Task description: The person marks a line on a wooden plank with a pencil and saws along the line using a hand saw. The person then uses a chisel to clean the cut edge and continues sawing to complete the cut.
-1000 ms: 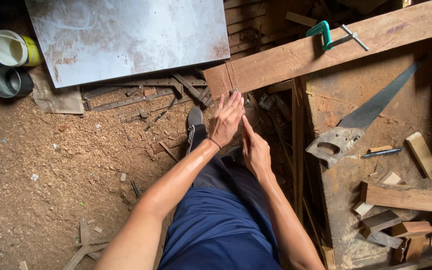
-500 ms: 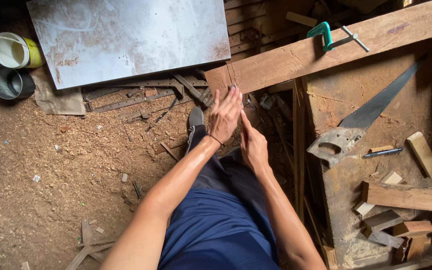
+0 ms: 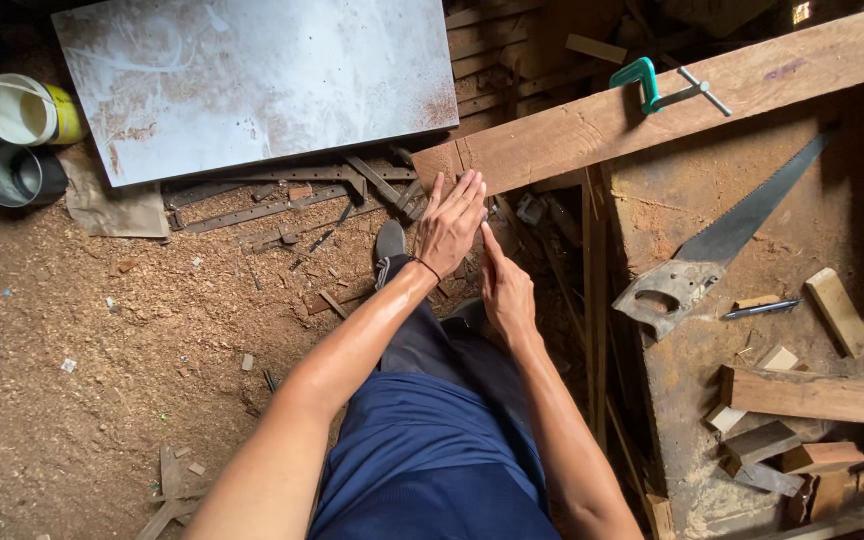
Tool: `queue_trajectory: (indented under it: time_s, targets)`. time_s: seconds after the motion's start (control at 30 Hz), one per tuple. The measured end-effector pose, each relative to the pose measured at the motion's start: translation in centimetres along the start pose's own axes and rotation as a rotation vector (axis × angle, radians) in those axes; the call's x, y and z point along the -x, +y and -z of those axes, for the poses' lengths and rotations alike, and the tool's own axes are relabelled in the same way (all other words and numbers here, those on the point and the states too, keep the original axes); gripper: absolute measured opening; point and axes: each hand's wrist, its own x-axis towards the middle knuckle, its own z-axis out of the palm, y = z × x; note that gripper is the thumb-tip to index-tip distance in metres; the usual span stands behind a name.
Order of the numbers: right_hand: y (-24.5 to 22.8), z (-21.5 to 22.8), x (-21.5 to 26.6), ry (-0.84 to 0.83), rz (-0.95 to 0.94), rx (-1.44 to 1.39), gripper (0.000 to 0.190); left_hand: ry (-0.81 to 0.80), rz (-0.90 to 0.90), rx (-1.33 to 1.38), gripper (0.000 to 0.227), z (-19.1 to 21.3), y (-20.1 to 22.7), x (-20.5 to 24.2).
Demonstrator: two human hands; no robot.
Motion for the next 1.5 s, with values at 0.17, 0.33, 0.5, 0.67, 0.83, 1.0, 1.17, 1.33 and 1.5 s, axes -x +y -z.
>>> queue_trajectory:
  time_s: [0.17,0.33,0.5,0.67,0.83,1.0,1.17,1.33,1.5]
  targets:
    - [0.4,1.1,1.7,0.039,0.116,-0.008,0.056,0.026,0.038,0.092,0.042,0.0,2.7,2.8]
    - [-0.9,0.1,-1.5,-0.009,0.036,-0.012,0.053,0.068,0.027,-0.072,0.039,-1.1,-1.2,-1.4]
    - [-1.4,1.4,0.3,-0.063,-0.062,-0.019,0.056,0.056,0.013,0.003,0.040,-0.9,0.8,0.9]
    - [-0.7,-0.1,-0.3,0.017,0.033,-0.005,0.055,-0.001,0.032,0.001,0.041,-0.9,-1.1,-1.3]
    - [0.7,0.6,0.8,-0.017,0.008,0.028,0.055,0.025,-0.026,0.001,0.041,-0.6,0.4,0.8]
    - [-0.5,0.1,-0.8,0.003,0.034,0.015,0.056,0.065,-0.005,0.024,0.039,-0.7,0.1,1.7]
    - [-2.1,0.5,-2.2,-0.007,-0.018,-0.007,0.055,0.061,-0.051,-0.003,0.035,-0.3,-2.5,-0.6]
    - [-1.2,0.5,-0.2,-0.013,-0.010,-0.036,0.059,-0.016,-0.033,0.033,0.034,1.5,-0.1,0.8]
    - [0.2,-0.6,0.0,0.011,-0.013,-0.026,0.057,-0.002,-0.094,0.011,0.033,0.5,-1.0,0.2]
